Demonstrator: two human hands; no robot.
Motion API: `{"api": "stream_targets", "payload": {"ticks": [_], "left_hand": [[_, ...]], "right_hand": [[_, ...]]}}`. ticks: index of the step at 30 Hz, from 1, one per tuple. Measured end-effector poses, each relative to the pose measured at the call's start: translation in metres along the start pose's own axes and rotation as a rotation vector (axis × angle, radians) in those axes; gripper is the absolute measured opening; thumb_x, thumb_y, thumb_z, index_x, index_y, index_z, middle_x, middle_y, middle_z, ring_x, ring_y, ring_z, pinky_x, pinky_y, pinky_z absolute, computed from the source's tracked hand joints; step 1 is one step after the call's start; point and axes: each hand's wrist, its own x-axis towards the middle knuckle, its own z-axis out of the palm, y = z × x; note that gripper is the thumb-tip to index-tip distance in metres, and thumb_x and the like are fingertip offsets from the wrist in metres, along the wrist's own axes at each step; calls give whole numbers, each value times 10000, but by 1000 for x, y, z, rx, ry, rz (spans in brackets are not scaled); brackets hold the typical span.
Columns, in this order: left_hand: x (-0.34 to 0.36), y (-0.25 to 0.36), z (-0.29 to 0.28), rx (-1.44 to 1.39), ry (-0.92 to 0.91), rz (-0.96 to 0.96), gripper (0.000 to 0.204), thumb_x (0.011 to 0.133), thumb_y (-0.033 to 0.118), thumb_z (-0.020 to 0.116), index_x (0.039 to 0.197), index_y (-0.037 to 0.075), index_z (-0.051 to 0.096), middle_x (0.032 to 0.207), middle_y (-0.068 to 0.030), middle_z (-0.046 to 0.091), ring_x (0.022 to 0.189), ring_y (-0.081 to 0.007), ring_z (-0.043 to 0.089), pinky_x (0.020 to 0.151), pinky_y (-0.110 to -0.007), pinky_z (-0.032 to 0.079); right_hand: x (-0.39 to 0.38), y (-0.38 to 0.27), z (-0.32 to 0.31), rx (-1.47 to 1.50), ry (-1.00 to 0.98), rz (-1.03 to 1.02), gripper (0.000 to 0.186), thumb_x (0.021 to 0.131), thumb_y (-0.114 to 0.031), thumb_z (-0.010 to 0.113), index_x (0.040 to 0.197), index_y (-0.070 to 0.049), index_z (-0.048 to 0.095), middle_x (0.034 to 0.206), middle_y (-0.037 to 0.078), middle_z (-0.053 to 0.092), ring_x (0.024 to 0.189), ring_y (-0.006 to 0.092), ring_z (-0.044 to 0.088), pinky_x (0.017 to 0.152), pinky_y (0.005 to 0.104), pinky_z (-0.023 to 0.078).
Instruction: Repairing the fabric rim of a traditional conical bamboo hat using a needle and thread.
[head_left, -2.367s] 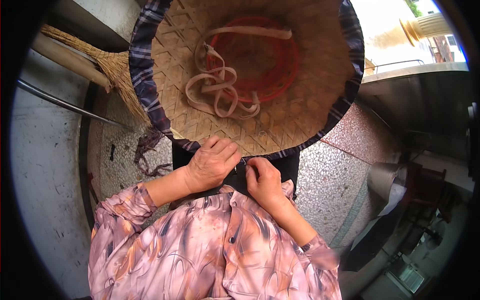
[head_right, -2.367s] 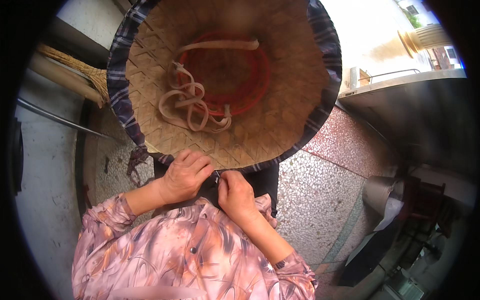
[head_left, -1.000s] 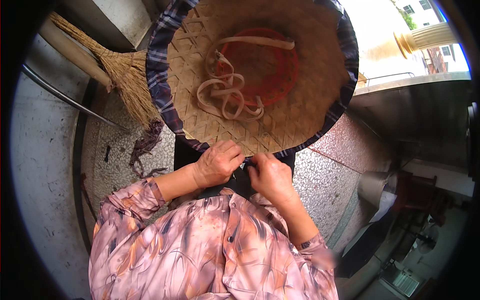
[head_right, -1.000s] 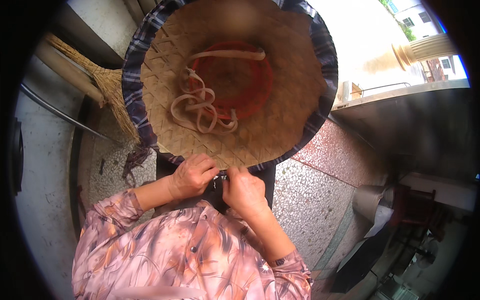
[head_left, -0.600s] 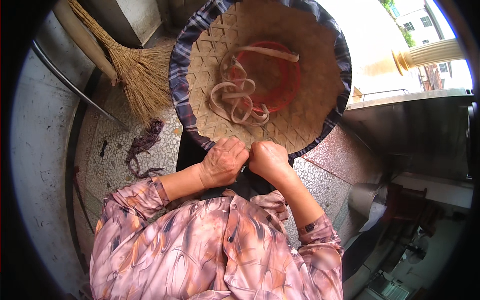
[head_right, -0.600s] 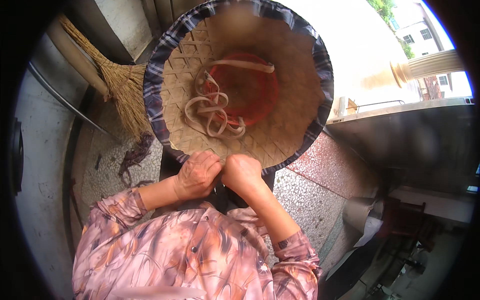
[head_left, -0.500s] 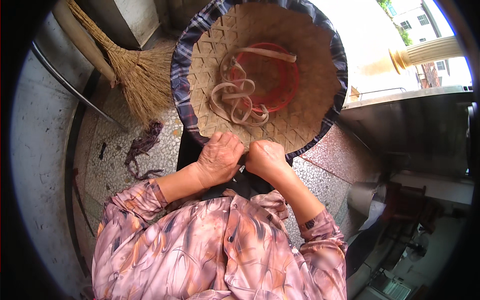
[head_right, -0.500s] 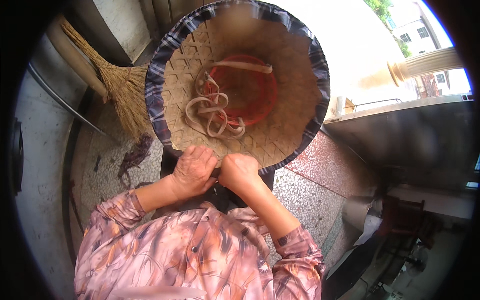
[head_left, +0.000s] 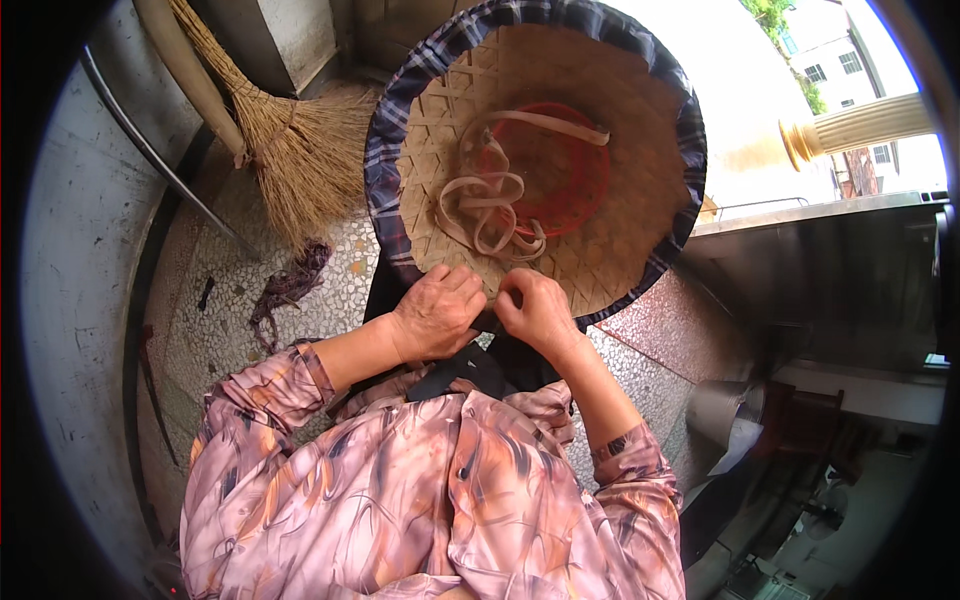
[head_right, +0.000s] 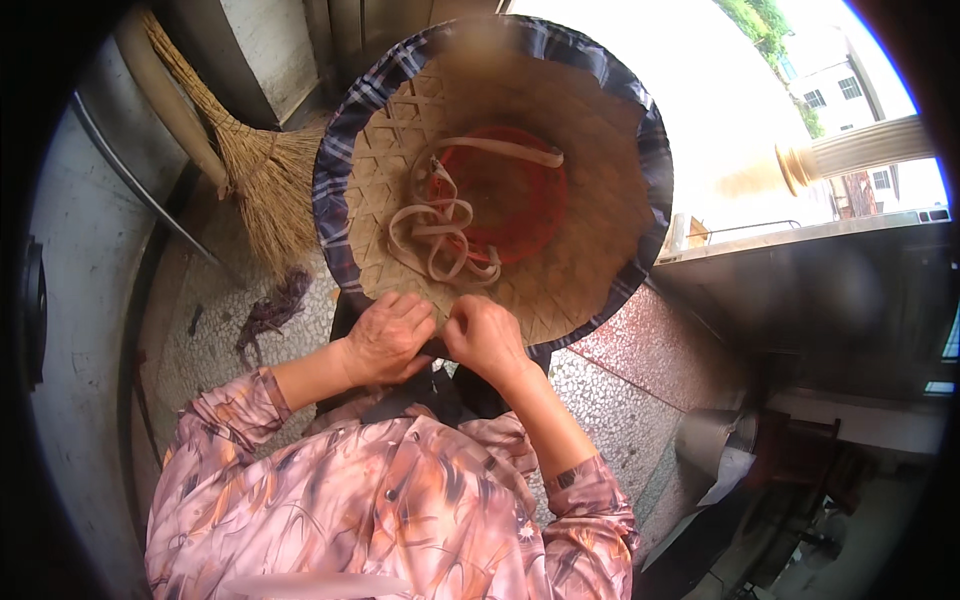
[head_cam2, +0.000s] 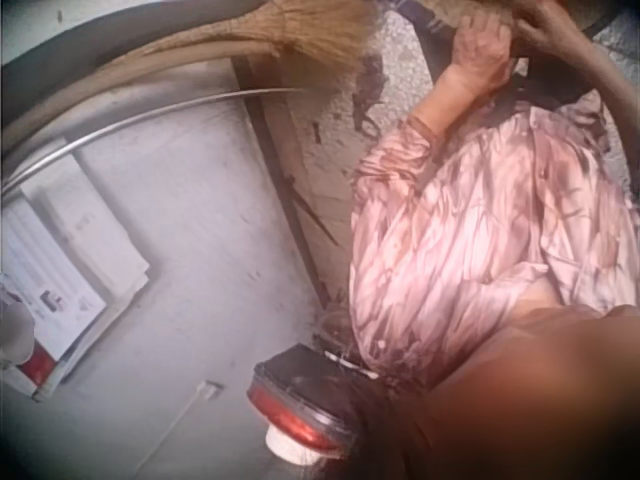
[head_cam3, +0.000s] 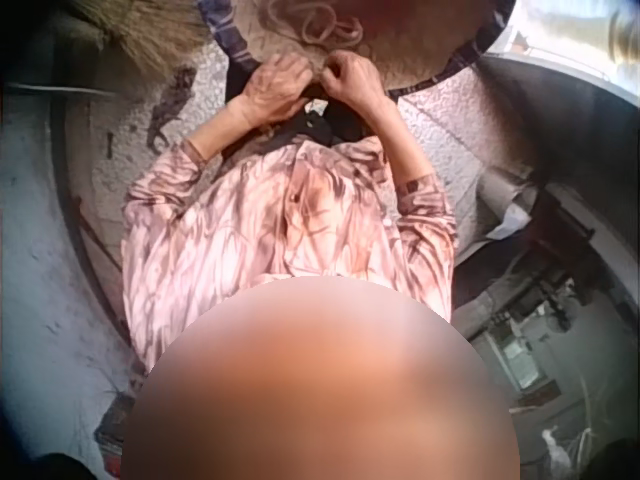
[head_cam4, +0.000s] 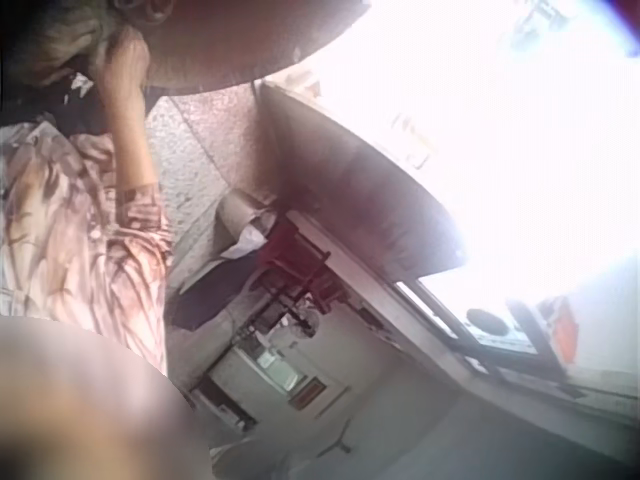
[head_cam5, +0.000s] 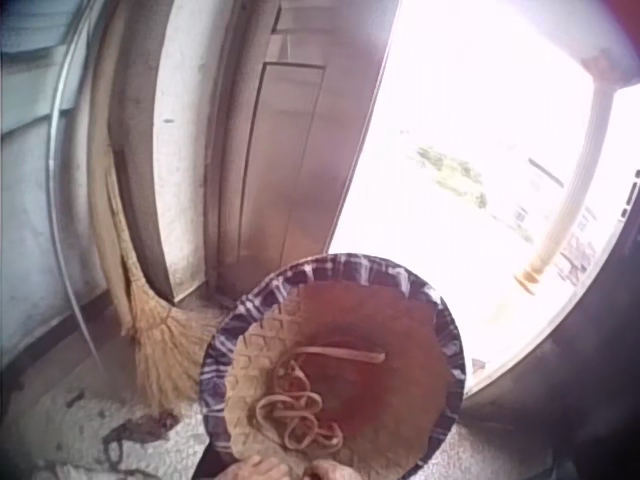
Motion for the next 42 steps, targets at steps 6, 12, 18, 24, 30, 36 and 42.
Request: {"api": "stream_targets", "payload": {"ticks": [6,12,18,24,30,36,42], "left_hand": [[1,3,-4,14,36,-3,421,672,341,768,921,42,607,986,-111,562,991,-261,529,840,-375,391],[9,9,-8,-146,98,-141,294,706,309,752,844,66,662,922,-98,569,963,-268,534,823,-398,401],[19,14,-4,-73,83,-215,221,704,254,751,795,77,655,879,-75,560,908,-279,536,800,-419,400],[12,10,1,-254,171,-209,195,666,169,764,782,88,629,906,-71,589,904,-278,561,817,-403,401],[7,4,-13,-252,163,1,187,680,122,732,835,108,628,951,-41,616,964,-244,572,868,-389,399],[13,11,-28,-294,107,-23,204,657,85,716,839,106,624,963,-45,618,983,-246,569,905,-391,380],[0,-1,-33,-295,145,97,195,626,37,695,793,95,610,1007,-61,615,998,-282,577,907,-410,385]], "right_hand": [[16,4,-25,1148,-167,598,139,914,-162,553,965,-33,556,754,117,645,476,186,586,445,289,456],[16,7,-21,1404,-189,575,89,939,-135,542,964,-51,525,706,73,583,485,147,528,476,269,454],[20,4,-6,1378,-96,219,166,919,-31,543,1048,-81,450,720,42,573,531,120,531,479,250,438],[-14,29,3,1159,139,357,135,912,-25,489,1034,-83,483,726,23,556,573,100,529,505,237,436],[-51,19,5,657,146,128,81,842,-36,562,893,-11,620,712,22,521,615,101,527,559,278,432],[-55,7,-16,791,-23,164,350,753,22,660,1074,-62,549,782,-1,445,650,75,451,580,237,396],[-55,7,-6,398,9,-126,238,748,2,649,974,-69,625,804,116,524,729,280,569,636,372,467]]}}
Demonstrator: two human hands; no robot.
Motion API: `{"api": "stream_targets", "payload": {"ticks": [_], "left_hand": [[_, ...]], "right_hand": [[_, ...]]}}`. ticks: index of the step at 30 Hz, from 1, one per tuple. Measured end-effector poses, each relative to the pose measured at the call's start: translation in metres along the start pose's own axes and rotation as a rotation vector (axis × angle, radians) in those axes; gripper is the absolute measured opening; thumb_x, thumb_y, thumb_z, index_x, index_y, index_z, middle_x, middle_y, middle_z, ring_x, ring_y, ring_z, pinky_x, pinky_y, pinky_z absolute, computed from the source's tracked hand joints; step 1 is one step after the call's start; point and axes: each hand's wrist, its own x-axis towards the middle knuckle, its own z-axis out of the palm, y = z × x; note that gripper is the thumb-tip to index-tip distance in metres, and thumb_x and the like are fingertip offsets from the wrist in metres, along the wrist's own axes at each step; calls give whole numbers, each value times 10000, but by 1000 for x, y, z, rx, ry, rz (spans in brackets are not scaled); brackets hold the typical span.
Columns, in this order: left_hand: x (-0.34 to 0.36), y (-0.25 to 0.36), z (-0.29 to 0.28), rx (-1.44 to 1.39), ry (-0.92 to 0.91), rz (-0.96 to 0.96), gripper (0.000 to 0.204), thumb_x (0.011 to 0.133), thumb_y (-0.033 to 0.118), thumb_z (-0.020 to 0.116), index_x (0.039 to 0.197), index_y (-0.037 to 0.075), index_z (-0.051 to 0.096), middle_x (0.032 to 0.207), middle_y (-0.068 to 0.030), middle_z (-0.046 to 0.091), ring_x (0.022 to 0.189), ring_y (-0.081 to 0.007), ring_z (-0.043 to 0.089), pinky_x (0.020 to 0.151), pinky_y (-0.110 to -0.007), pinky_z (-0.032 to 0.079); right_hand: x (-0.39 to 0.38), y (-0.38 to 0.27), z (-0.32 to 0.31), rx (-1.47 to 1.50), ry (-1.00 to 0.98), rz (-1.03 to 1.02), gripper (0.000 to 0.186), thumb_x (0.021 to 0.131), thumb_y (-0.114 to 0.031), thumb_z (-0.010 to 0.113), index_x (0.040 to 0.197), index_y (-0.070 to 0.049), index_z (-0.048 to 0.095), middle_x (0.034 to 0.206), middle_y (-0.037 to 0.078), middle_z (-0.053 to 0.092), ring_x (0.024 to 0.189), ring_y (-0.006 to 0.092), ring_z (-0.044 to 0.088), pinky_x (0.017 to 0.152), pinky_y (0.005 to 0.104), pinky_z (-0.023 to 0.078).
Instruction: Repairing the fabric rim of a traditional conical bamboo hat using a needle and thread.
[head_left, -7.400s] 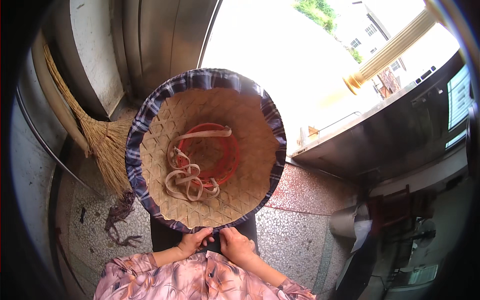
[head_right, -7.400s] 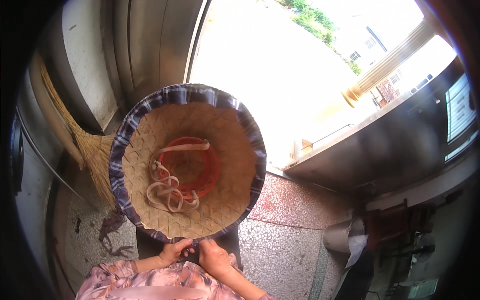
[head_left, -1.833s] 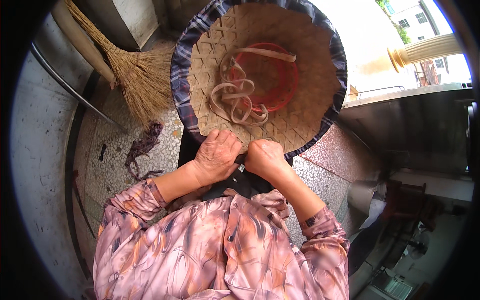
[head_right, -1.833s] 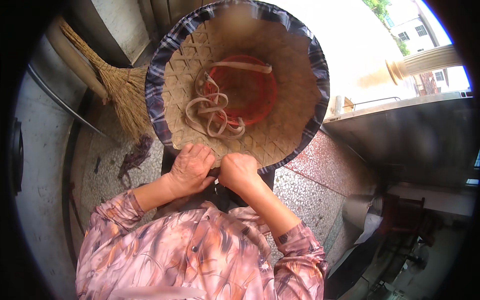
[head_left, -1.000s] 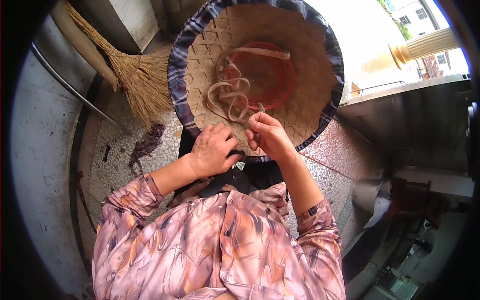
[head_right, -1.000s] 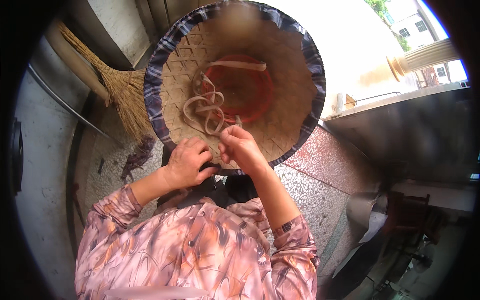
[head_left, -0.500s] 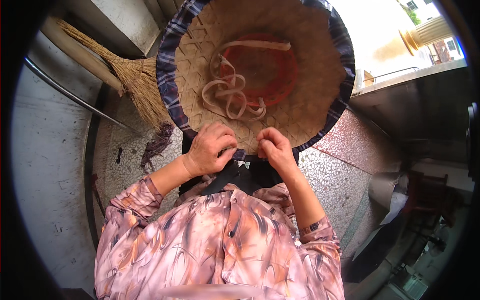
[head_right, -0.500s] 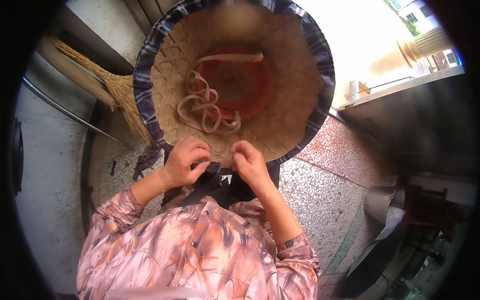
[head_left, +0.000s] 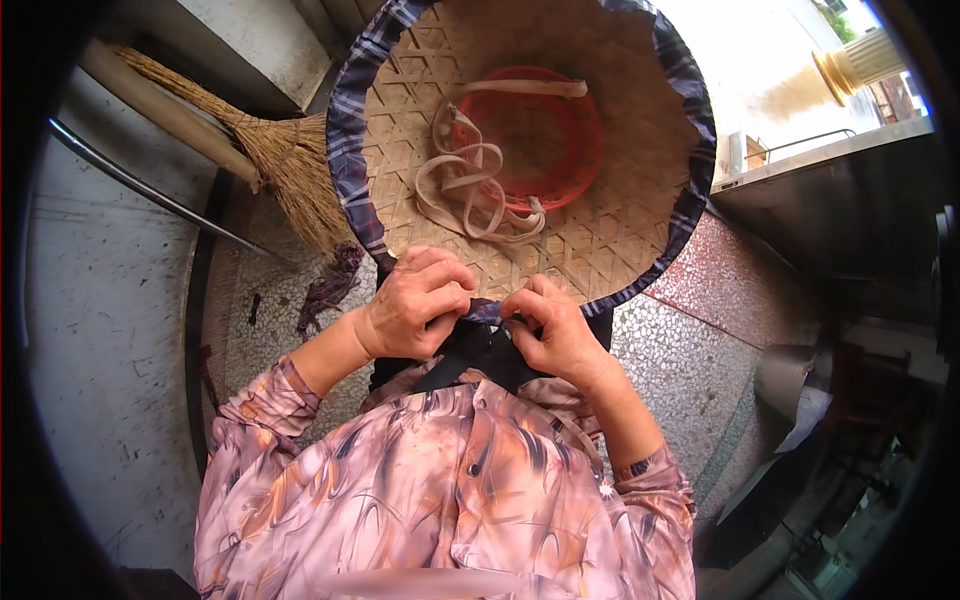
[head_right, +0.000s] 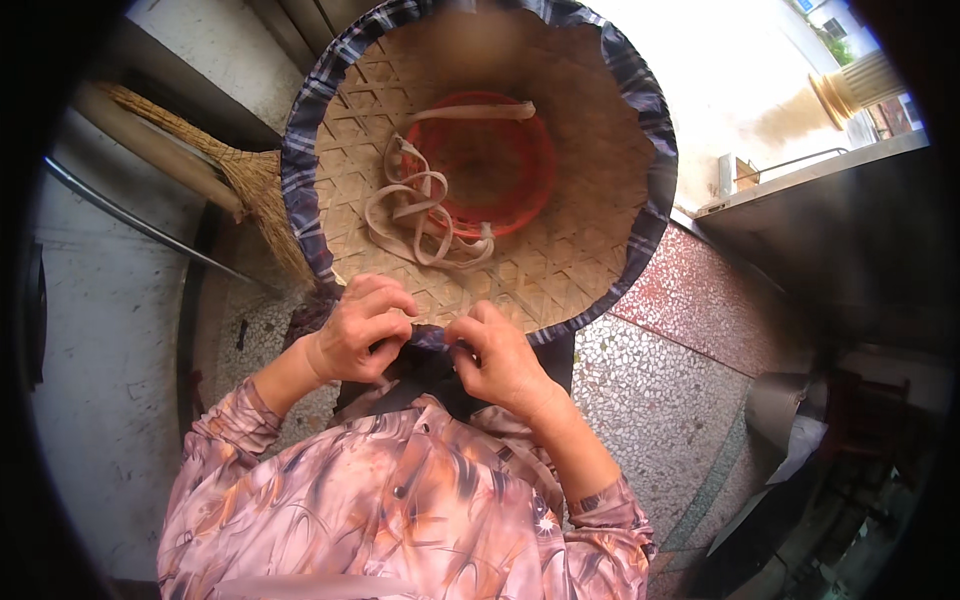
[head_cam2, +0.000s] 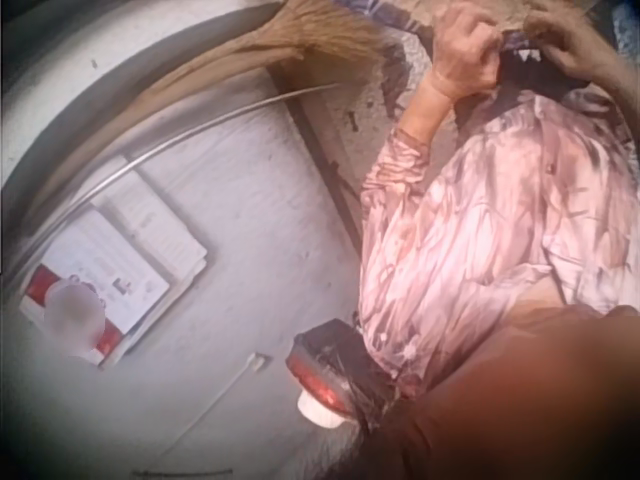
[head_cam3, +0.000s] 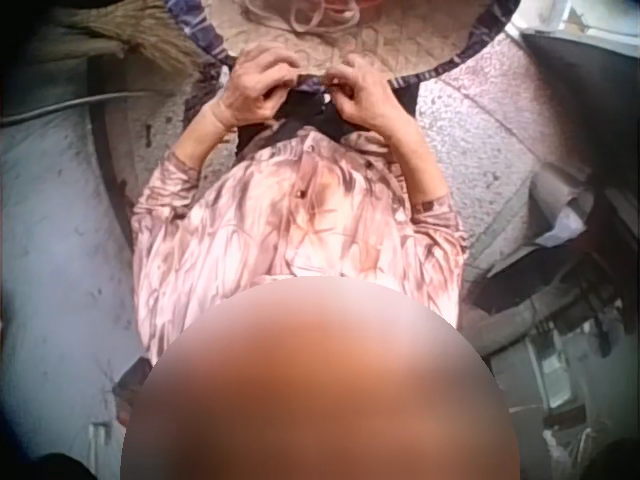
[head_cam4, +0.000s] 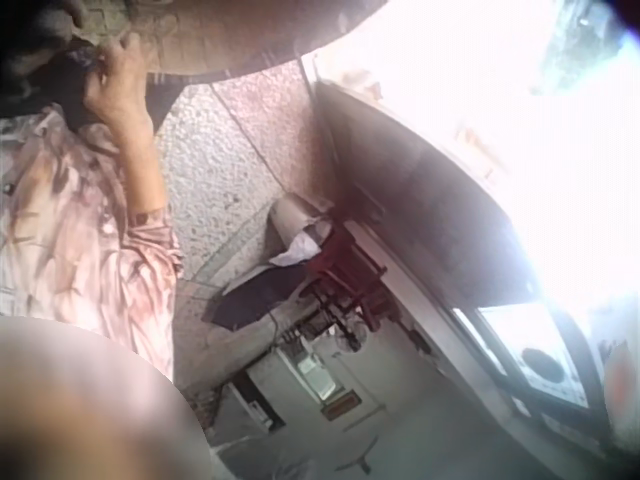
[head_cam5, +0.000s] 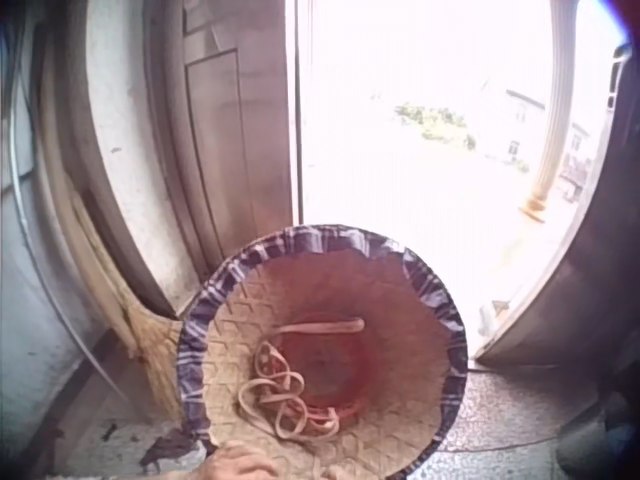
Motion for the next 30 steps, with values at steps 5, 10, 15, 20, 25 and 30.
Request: {"api": "stream_targets", "payload": {"ticks": [5,10,15,20,25,30], "left_hand": [[-9,4,-5,168,-3,103,233,601,70,682,828,112,649,1017,-45,619,1002,-249,573,902,-400,388],[-25,3,-4,296,-19,163,273,629,131,689,901,110,688,1059,-30,621,1009,-219,563,912,-391,372],[-23,0,-3,348,-23,82,237,701,159,698,932,105,686,1067,-35,620,1046,-229,549,941,-393,353],[-19,0,-7,375,9,38,229,726,165,697,948,111,684,1082,-36,625,1053,-234,554,954,-399,358],[-22,8,-8,342,47,156,254,735,186,684,967,84,684,1101,-56,618,1080,-239,547,971,-400,365],[-5,15,2,225,-41,-16,294,698,157,725,969,56,670,1052,-74,615,1033,-276,555,927,-425,388]], "right_hand": [[2,-4,8,-59,17,-8,192,751,-30,685,931,-95,687,810,133,547,750,323,589,640,404,477],[3,-8,13,-223,72,-62,158,745,-67,717,903,-78,714,762,124,536,711,315,588,599,405,477],[1,-7,21,-286,162,-111,80,734,-56,711,807,-42,681,745,128,522,692,315,577,586,411,469],[-2,-8,24,-336,215,-119,84,720,-28,690,714,-22,607,742,136,511,686,328,567,582,416,466],[-5,-8,20,-322,211,-109,119,727,-8,707,828,-26,648,777,133,541,710,318,586,622,396,478],[-3,-13,19,-295,182,-35,94,725,-44,687,784,-31,615,803,157,534,741,364,579,638,442,477]]}}
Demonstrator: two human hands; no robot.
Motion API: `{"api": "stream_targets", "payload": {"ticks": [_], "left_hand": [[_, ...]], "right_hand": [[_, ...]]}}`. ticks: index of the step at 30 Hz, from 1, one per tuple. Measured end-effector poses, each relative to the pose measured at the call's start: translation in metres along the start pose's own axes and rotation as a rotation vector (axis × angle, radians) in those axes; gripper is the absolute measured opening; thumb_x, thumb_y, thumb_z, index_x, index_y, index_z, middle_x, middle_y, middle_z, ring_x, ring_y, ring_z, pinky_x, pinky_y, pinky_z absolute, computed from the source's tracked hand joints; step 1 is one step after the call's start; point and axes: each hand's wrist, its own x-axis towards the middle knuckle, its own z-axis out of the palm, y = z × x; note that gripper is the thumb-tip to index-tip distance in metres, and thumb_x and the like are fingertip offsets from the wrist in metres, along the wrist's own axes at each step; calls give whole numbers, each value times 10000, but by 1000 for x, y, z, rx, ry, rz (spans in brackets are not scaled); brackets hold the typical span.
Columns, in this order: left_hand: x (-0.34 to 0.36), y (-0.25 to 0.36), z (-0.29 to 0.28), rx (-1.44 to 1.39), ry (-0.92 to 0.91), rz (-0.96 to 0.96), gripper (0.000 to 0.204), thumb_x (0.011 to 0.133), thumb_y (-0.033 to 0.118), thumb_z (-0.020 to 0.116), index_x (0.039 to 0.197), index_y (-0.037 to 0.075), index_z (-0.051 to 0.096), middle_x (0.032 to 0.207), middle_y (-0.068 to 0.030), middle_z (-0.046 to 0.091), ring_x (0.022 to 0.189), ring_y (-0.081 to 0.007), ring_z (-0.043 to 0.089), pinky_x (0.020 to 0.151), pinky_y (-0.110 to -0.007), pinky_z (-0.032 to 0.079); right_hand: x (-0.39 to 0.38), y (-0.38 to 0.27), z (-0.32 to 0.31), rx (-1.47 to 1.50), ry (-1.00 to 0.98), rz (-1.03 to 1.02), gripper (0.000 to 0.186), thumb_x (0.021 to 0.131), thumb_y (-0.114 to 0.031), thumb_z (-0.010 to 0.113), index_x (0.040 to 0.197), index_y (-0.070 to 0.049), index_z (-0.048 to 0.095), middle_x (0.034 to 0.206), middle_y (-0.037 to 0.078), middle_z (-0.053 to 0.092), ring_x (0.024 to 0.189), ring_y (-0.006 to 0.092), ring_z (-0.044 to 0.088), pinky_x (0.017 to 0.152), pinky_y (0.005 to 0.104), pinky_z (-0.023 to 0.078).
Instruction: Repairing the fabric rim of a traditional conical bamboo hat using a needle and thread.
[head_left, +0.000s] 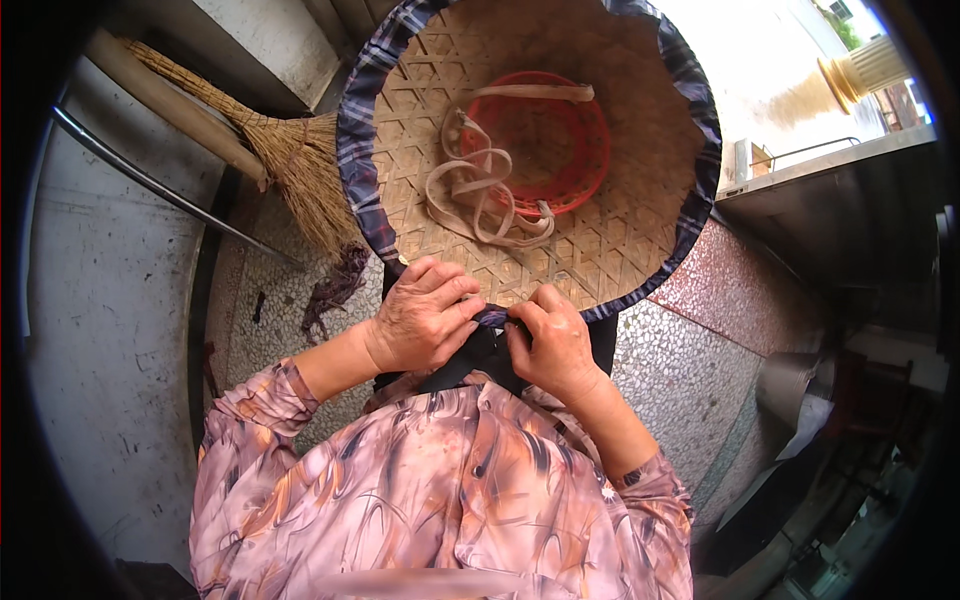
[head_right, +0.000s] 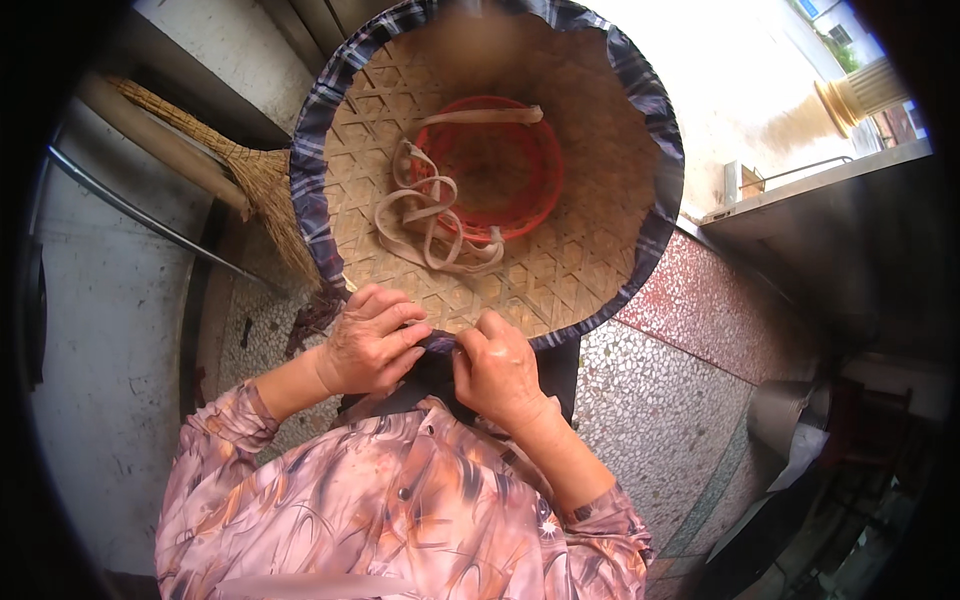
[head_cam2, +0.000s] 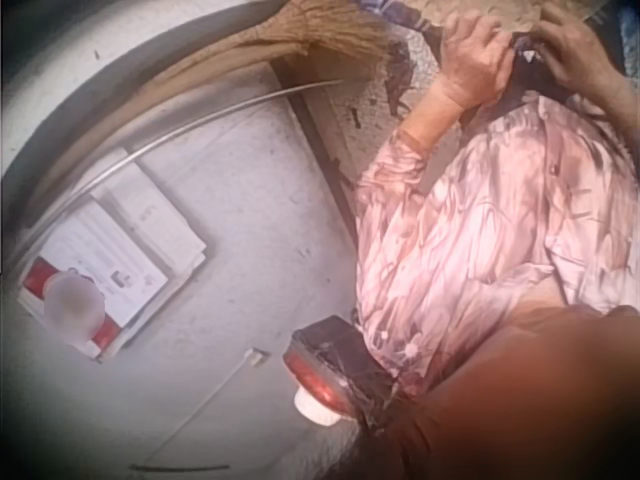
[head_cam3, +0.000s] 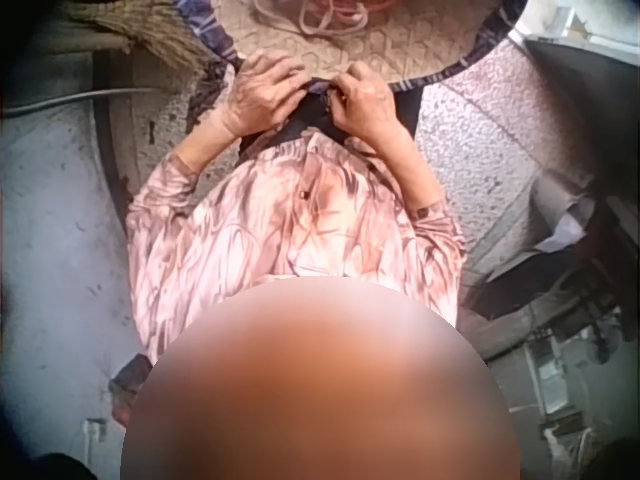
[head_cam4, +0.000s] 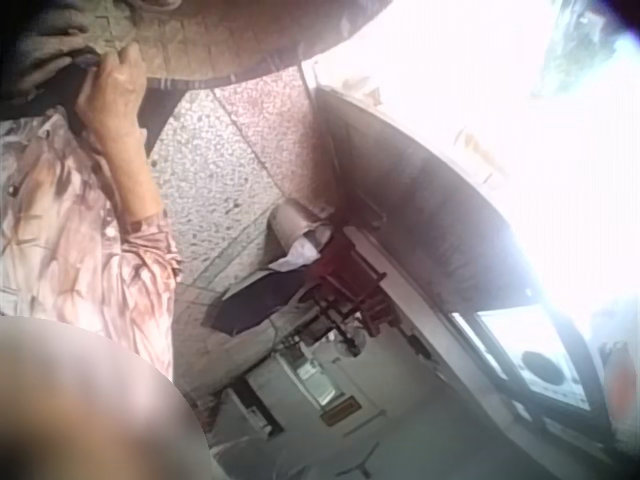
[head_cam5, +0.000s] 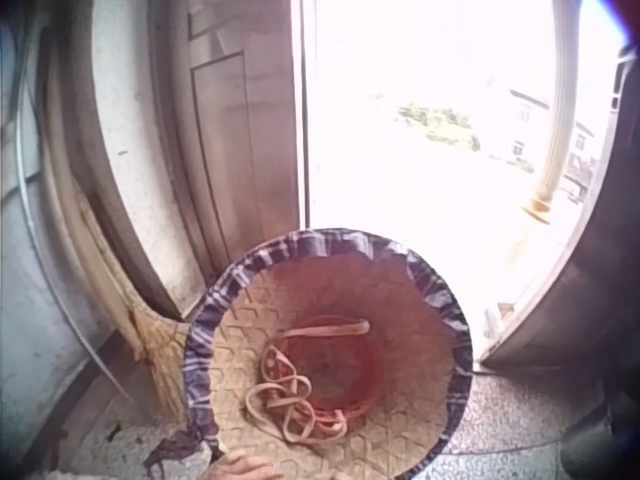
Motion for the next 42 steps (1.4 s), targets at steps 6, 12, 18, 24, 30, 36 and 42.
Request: {"api": "stream_targets", "payload": {"ticks": [6,12,18,24,30,36,42], "left_hand": [[4,-3,2,-65,-64,-97,286,696,152,734,959,60,673,1027,-79,611,1032,-287,554,921,-426,388],[5,-6,5,-105,-54,-107,252,676,140,743,911,76,681,1016,-76,609,1012,-285,556,909,-424,397],[5,-9,6,-146,-31,-107,162,660,107,736,796,67,657,1002,-81,607,1000,-290,559,891,-416,408],[7,-7,14,-106,-70,-186,135,677,118,716,772,59,641,1004,-93,599,1015,-294,543,891,-424,399],[18,0,15,-59,-103,-248,186,668,165,730,799,68,640,1017,-101,593,1034,-301,527,907,-442,385],[17,2,30,-91,-81,-219,177,670,165,727,799,80,640,1018,-100,587,1023,-306,527,919,-449,381],[19,0,38,-20,-101,-247,134,695,164,688,796,83,656,999,-101,579,1014,-292,526,921,-430,355]], "right_hand": [[1,0,1,-12,-25,46,103,719,-58,695,784,-36,618,811,158,541,760,369,582,664,451,478],[2,4,2,-20,-57,56,93,714,-47,688,772,-35,615,803,154,544,766,367,579,664,452,472],[4,5,1,-19,-72,50,79,717,-41,679,764,-33,616,790,148,543,770,357,580,662,450,467],[6,10,6,-24,-93,41,49,720,-48,673,740,-29,632,769,151,552,753,359,584,649,451,474],[14,11,8,-54,-141,97,37,734,-63,658,740,-28,647,777,170,573,748,374,599,651,458,485],[16,14,9,-68,-182,111,89,741,-70,656,791,-10,612,796,186,580,770,387,603,670,468,486],[20,10,-12,113,-204,246,294,755,-11,600,1040,31,540,841,212,584,814,395,601,729,451,488]]}}
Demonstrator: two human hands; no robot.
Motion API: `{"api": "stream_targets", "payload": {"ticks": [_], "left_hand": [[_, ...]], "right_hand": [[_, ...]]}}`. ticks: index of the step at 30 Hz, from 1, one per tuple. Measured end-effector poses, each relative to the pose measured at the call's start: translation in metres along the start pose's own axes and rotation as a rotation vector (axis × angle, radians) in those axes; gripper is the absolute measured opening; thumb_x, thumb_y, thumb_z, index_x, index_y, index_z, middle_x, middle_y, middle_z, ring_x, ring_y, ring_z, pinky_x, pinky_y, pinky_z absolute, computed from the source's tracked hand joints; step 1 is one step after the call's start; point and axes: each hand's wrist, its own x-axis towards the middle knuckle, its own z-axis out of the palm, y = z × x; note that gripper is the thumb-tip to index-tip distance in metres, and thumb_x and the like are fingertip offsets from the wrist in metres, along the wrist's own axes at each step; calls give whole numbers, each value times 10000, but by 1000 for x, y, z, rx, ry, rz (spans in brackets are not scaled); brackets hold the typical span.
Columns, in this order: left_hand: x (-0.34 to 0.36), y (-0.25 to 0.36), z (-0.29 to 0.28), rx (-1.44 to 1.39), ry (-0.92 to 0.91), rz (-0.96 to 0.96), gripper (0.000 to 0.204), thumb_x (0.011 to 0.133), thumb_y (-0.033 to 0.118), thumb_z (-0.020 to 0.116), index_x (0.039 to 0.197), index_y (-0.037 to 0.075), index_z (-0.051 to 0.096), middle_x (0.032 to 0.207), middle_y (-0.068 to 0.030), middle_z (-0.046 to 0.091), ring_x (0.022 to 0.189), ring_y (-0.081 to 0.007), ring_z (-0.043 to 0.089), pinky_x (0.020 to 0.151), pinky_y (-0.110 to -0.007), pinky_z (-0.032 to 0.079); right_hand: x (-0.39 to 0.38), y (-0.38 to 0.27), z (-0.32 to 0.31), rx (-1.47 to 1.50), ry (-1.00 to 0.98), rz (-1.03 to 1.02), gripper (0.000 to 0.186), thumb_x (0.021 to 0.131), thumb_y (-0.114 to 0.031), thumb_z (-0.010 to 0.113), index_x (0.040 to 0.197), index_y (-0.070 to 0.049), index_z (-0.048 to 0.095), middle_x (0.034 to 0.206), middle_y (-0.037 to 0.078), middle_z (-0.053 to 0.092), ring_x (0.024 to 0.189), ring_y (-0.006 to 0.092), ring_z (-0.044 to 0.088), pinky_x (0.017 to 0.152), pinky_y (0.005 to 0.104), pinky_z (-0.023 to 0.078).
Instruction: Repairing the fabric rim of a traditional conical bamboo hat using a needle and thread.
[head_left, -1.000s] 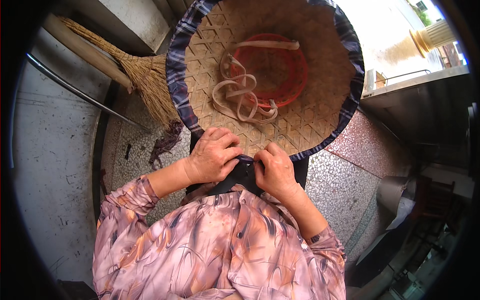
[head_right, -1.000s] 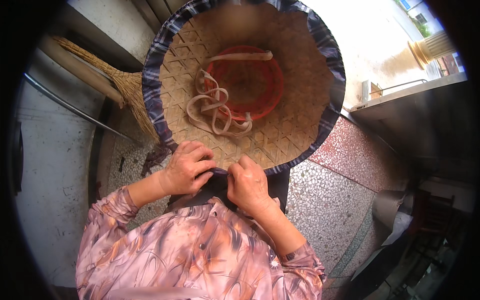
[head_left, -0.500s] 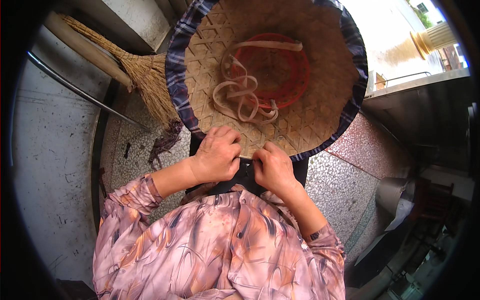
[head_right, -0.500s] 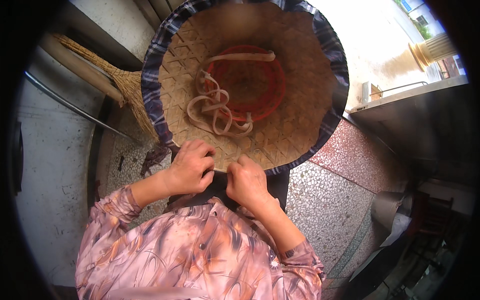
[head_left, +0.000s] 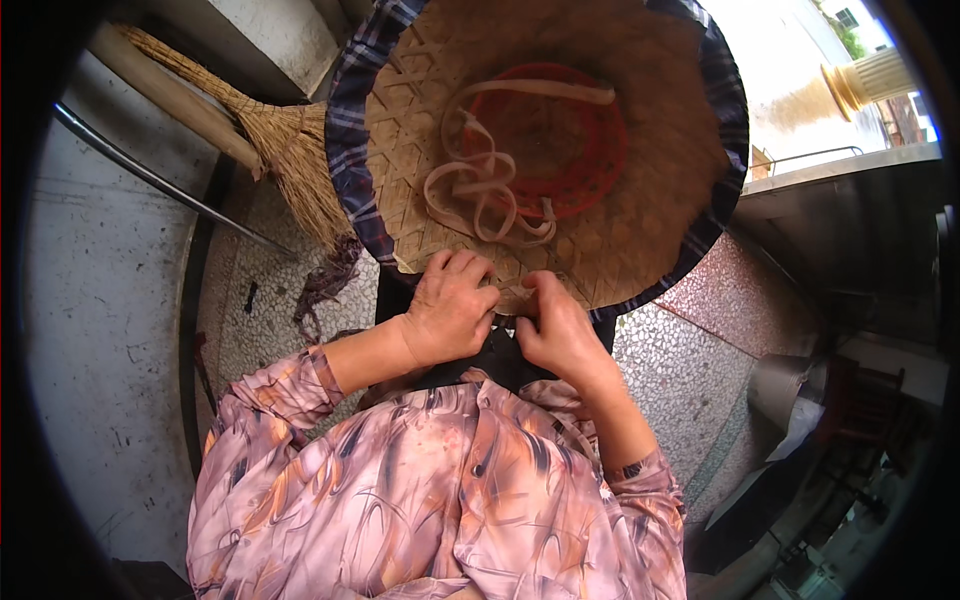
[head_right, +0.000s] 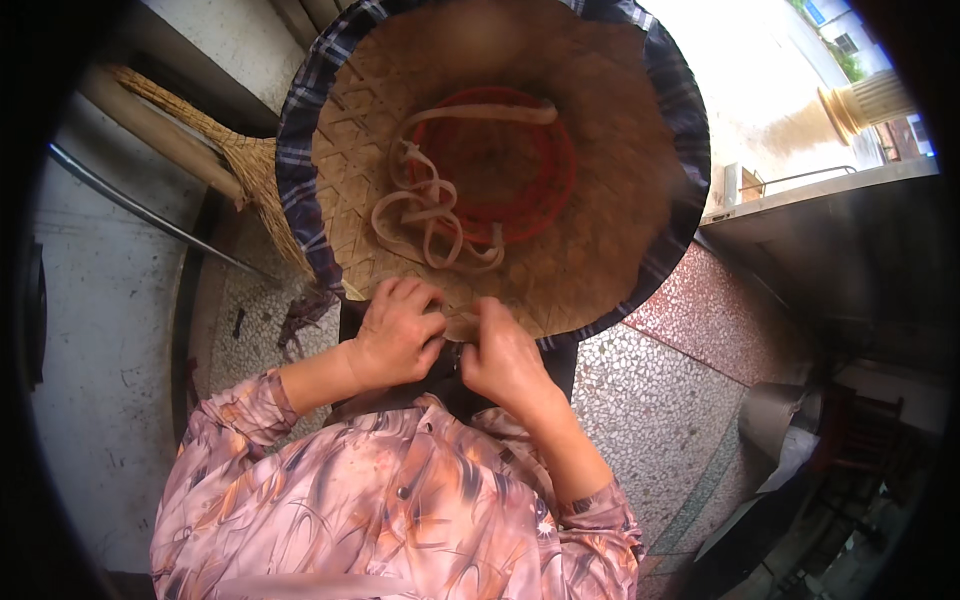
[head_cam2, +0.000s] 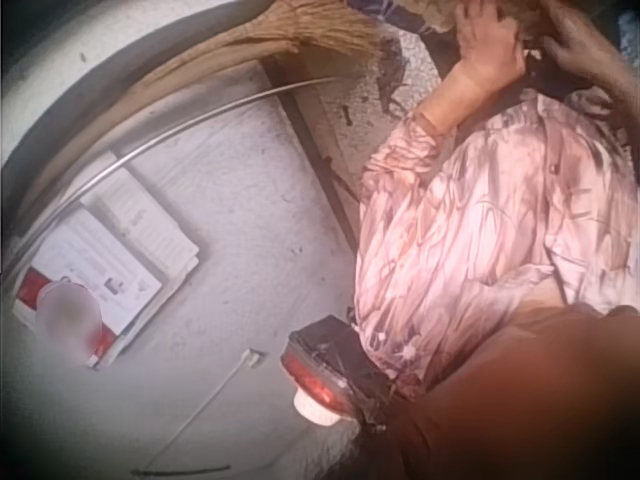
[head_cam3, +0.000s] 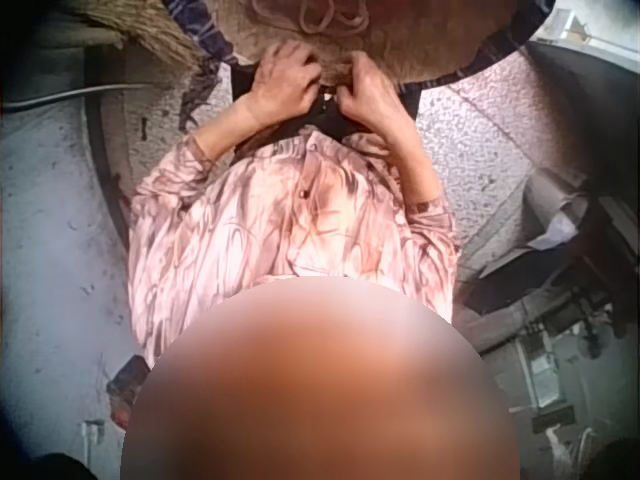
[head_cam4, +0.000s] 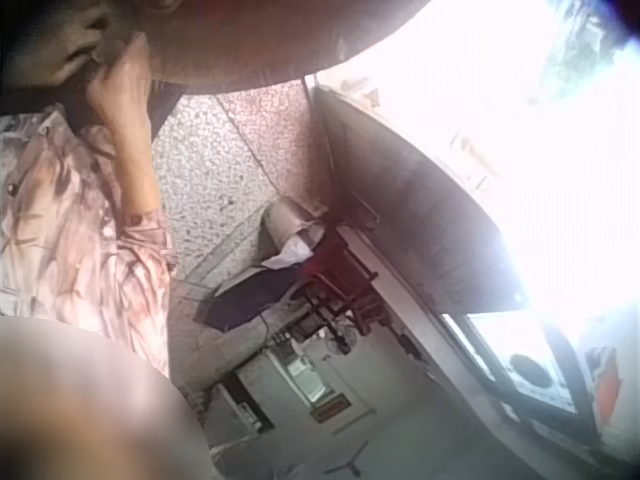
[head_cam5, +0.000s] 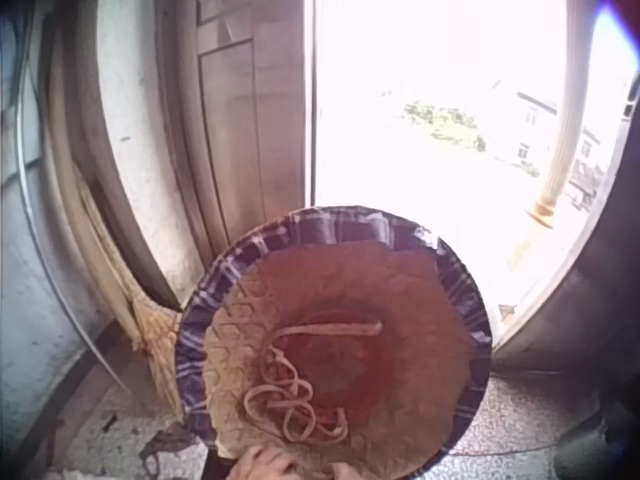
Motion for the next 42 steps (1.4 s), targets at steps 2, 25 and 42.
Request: {"api": "stream_targets", "payload": {"ticks": [2,25,42], "left_hand": [[-1,-1,0,-22,26,6,128,698,161,687,794,82,653,997,-98,579,1015,-291,527,928,-433,353],[-2,3,-3,-242,121,20,146,645,108,735,781,97,685,945,-67,620,946,-268,575,907,-421,388],[3,12,10,-239,91,-114,146,659,155,773,759,114,675,959,-59,583,986,-271,536,931,-427,355]], "right_hand": [[-12,12,-14,162,-17,119,398,803,31,567,1192,9,491,855,102,563,787,201,578,736,314,490],[-50,14,17,-63,146,80,125,852,-31,581,973,-32,609,875,170,660,744,361,665,654,433,534],[-48,-2,9,-227,189,101,81,815,-66,661,896,-80,660,814,132,615,706,330,643,613,411,519]]}}
